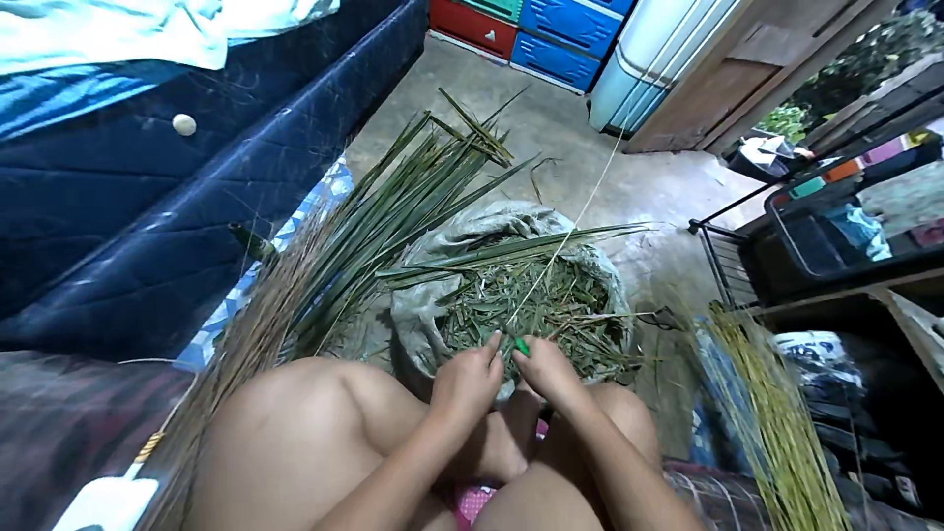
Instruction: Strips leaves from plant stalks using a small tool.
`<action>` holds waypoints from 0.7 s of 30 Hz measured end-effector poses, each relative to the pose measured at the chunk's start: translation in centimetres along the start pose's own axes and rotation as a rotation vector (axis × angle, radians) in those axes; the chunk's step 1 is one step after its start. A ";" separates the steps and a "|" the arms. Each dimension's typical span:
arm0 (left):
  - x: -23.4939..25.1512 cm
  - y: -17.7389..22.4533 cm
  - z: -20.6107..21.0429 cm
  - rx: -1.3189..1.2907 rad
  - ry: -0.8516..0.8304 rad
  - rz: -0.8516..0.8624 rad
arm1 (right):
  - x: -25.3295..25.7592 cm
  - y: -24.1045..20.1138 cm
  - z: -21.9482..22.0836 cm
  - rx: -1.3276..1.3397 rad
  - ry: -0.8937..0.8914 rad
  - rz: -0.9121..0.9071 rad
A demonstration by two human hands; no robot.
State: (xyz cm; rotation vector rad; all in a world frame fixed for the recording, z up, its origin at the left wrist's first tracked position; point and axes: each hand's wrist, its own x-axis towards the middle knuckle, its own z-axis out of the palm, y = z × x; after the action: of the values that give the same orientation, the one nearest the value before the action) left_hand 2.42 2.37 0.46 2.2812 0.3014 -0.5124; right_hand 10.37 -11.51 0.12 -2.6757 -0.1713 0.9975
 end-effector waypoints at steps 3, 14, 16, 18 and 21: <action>-0.6 0.0 0.1 0.007 -0.014 0.005 | 2.2 1.7 -0.8 0.015 0.115 0.127; 0.2 -1.4 -0.5 -0.705 -0.057 -0.050 | 0.7 1.4 -0.2 0.000 0.099 -0.027; 0.0 -1.3 -0.5 -0.741 -0.076 -0.047 | 2.6 3.0 -1.4 0.029 0.201 0.089; 0.1 -1.1 -0.4 -0.768 -0.086 -0.029 | 3.6 4.1 -2.5 0.073 0.271 0.150; 0.2 -1.1 -0.5 -0.768 -0.085 -0.033 | 1.5 2.8 -2.0 0.108 0.241 0.026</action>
State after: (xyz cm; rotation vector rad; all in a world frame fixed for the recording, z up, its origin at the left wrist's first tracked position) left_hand 2.27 3.50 -0.03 1.5086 0.4093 -0.4133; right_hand 12.81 -14.33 -0.24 -2.6756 -0.0323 0.6622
